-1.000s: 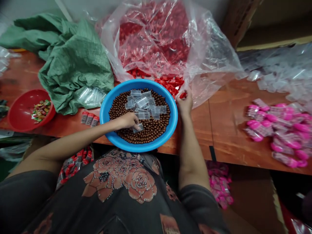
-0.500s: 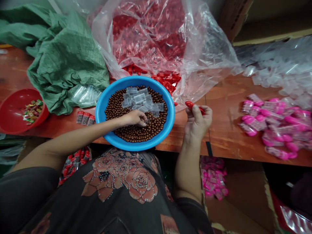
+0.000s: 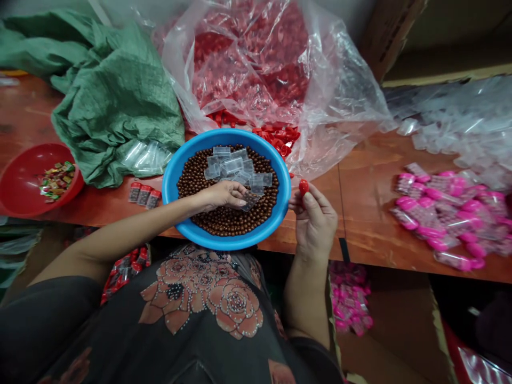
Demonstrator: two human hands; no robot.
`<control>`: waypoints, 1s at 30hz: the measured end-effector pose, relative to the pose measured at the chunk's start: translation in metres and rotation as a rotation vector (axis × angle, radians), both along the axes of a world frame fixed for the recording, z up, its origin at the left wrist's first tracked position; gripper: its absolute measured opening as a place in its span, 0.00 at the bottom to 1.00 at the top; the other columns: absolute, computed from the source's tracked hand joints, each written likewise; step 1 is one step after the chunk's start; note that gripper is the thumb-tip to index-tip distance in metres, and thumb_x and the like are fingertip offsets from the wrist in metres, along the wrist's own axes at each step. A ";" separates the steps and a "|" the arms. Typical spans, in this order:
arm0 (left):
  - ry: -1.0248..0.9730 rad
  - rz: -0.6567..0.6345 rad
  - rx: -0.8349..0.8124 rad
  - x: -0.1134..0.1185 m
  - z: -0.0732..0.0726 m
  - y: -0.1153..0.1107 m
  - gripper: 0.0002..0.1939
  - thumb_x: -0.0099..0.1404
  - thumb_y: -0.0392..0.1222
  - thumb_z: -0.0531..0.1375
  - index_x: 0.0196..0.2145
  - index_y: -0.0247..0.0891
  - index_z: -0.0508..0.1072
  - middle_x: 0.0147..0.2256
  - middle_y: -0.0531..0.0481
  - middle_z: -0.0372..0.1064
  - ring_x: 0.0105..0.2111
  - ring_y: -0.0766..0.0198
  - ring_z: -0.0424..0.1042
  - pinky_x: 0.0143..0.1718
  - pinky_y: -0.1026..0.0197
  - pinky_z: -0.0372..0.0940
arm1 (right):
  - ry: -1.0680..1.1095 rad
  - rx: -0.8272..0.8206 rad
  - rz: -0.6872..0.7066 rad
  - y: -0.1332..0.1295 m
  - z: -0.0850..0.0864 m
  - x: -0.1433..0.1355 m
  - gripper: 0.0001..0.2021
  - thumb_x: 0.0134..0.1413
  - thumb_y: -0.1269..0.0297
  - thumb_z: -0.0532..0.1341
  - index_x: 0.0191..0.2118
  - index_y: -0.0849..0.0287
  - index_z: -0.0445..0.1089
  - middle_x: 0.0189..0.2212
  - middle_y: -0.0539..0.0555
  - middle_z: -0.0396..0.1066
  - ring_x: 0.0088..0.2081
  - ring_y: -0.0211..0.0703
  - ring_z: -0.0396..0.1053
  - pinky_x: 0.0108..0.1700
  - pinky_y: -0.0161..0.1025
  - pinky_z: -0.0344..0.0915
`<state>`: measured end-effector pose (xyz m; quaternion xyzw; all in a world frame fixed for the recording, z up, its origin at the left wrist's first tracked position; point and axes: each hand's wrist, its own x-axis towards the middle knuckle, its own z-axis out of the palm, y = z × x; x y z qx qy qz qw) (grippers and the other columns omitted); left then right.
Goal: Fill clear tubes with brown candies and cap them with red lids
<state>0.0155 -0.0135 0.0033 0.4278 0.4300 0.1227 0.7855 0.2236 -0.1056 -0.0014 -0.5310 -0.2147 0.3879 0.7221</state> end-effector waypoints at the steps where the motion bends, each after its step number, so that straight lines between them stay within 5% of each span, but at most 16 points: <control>1: -0.039 -0.006 0.011 -0.005 0.005 -0.001 0.10 0.53 0.25 0.64 0.31 0.34 0.69 0.28 0.53 0.72 0.29 0.70 0.72 0.41 0.59 0.68 | -0.028 0.007 0.013 -0.001 0.001 -0.002 0.13 0.44 0.63 0.70 0.38 0.60 0.79 0.27 0.52 0.77 0.25 0.34 0.69 0.27 0.34 0.67; 11: -0.084 0.147 0.373 -0.058 0.027 -0.012 0.15 0.51 0.35 0.67 0.37 0.39 0.70 0.35 0.51 0.73 0.39 0.64 0.74 0.50 0.55 0.65 | -0.182 -0.012 0.381 0.018 0.006 -0.046 0.19 0.55 0.54 0.65 0.52 0.49 0.72 0.36 0.49 0.76 0.29 0.36 0.74 0.28 0.36 0.71; 16: -0.076 0.236 0.448 -0.073 0.033 -0.013 0.17 0.53 0.37 0.67 0.41 0.39 0.72 0.42 0.48 0.74 0.45 0.60 0.74 0.54 0.52 0.65 | -0.208 -0.001 0.539 0.032 0.005 -0.066 0.21 0.55 0.55 0.67 0.54 0.48 0.71 0.39 0.49 0.76 0.36 0.39 0.77 0.41 0.41 0.76; 20: -0.143 0.259 0.387 -0.079 0.030 -0.013 0.23 0.53 0.40 0.69 0.47 0.35 0.73 0.46 0.43 0.74 0.46 0.58 0.74 0.54 0.50 0.66 | -0.239 0.007 0.527 0.037 0.012 -0.074 0.20 0.55 0.57 0.67 0.54 0.47 0.71 0.39 0.49 0.77 0.44 0.41 0.76 0.48 0.40 0.74; 24: -0.213 0.254 0.272 -0.081 0.025 -0.017 0.23 0.54 0.40 0.69 0.48 0.34 0.73 0.47 0.43 0.74 0.43 0.60 0.74 0.49 0.53 0.69 | -0.156 0.008 0.529 0.040 0.025 -0.078 0.21 0.54 0.56 0.67 0.54 0.46 0.69 0.38 0.49 0.75 0.39 0.40 0.75 0.41 0.38 0.75; 30: -0.263 0.238 0.214 -0.079 0.027 -0.027 0.22 0.55 0.39 0.69 0.47 0.35 0.75 0.47 0.43 0.73 0.44 0.60 0.73 0.46 0.55 0.71 | 0.015 0.036 0.382 0.046 0.033 -0.086 0.15 0.45 0.58 0.72 0.37 0.52 0.68 0.33 0.45 0.72 0.35 0.35 0.74 0.41 0.36 0.75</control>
